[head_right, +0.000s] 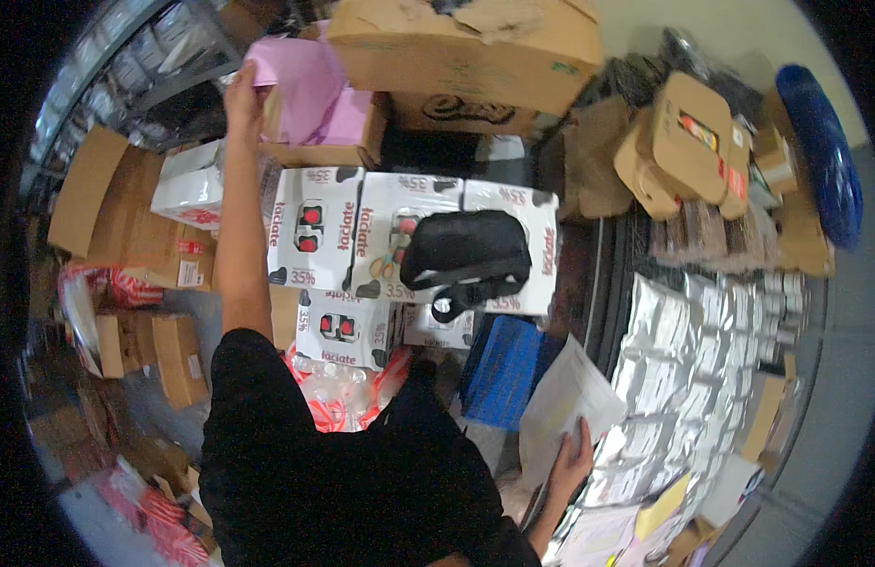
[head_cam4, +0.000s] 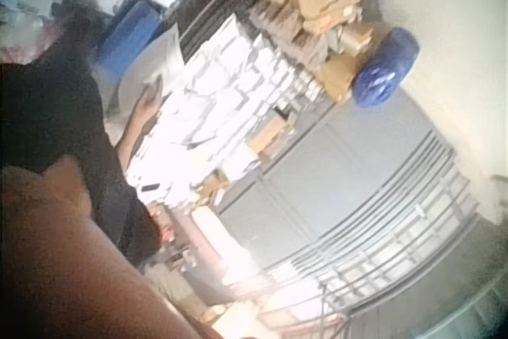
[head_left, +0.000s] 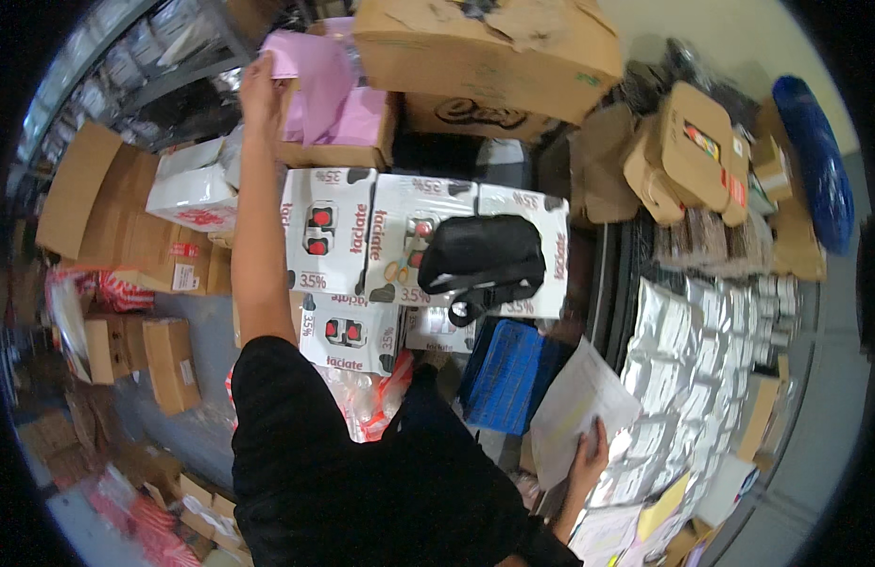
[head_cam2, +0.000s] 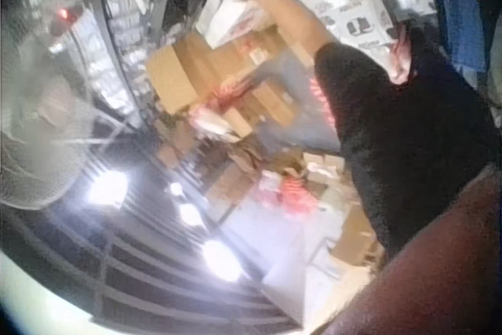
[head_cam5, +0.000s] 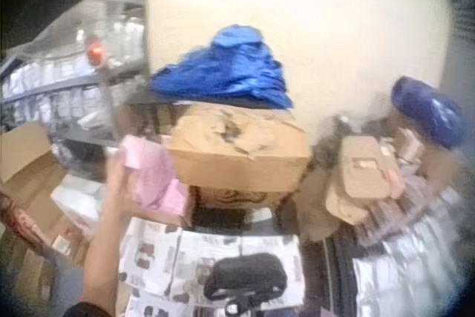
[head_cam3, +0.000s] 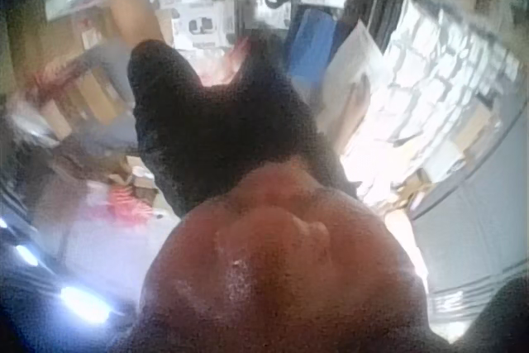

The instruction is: The person highlights lines on a printed order form with a yellow marker, then moves between a storage room and an office to gather and organize documents. They handle multiple plastic bags, label them with a marker, and arrange papers on a desk.

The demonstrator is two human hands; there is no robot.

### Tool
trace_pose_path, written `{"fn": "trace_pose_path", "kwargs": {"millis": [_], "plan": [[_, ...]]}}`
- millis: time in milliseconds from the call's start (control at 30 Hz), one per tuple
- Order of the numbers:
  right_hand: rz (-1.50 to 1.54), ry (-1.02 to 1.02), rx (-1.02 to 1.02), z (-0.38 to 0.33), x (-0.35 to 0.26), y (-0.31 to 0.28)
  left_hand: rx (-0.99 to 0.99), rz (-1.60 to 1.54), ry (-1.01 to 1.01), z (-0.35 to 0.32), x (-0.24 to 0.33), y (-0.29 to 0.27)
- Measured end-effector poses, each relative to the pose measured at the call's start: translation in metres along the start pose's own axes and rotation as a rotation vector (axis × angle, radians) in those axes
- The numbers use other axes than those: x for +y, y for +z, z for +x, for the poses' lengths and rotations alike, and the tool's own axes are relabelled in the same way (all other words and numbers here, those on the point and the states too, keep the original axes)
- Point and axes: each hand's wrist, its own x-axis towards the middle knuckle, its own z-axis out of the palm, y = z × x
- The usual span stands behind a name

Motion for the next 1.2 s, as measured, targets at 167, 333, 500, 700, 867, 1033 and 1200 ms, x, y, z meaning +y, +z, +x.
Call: {"fn": "trace_pose_path", "kwargs": {"millis": [167,333,500,700,867,1033,1200], "plan": [[0.074,0.150,0.153,-0.024,-0.009,-0.013,-0.145,0.182,0.148,-0.185,0.056,0.063],[0.239,0.158,0.229,-0.068,0.024,-0.043,-0.749,0.195,-0.328,-0.432,-0.008,0.096],[0.420,0.030,0.175,-0.176,0.029,-0.071,-1.622,0.015,-0.672,-0.741,0.014,0.174],[0.823,0.498,0.690,-0.352,0.105,-0.070,-2.260,-0.197,-0.443,-0.961,0.088,0.142],[1.238,0.566,1.399,-0.487,0.146,-0.084,-2.619,-0.295,-0.610,-1.108,0.145,0.075],[1.284,0.590,1.703,-0.650,0.165,-0.115,-2.308,-0.324,-0.140,-1.211,0.178,0.063],[1.354,0.697,1.967,-0.817,0.178,-0.062,-2.754,-0.050,-0.706,-1.323,0.151,0.017]]}}
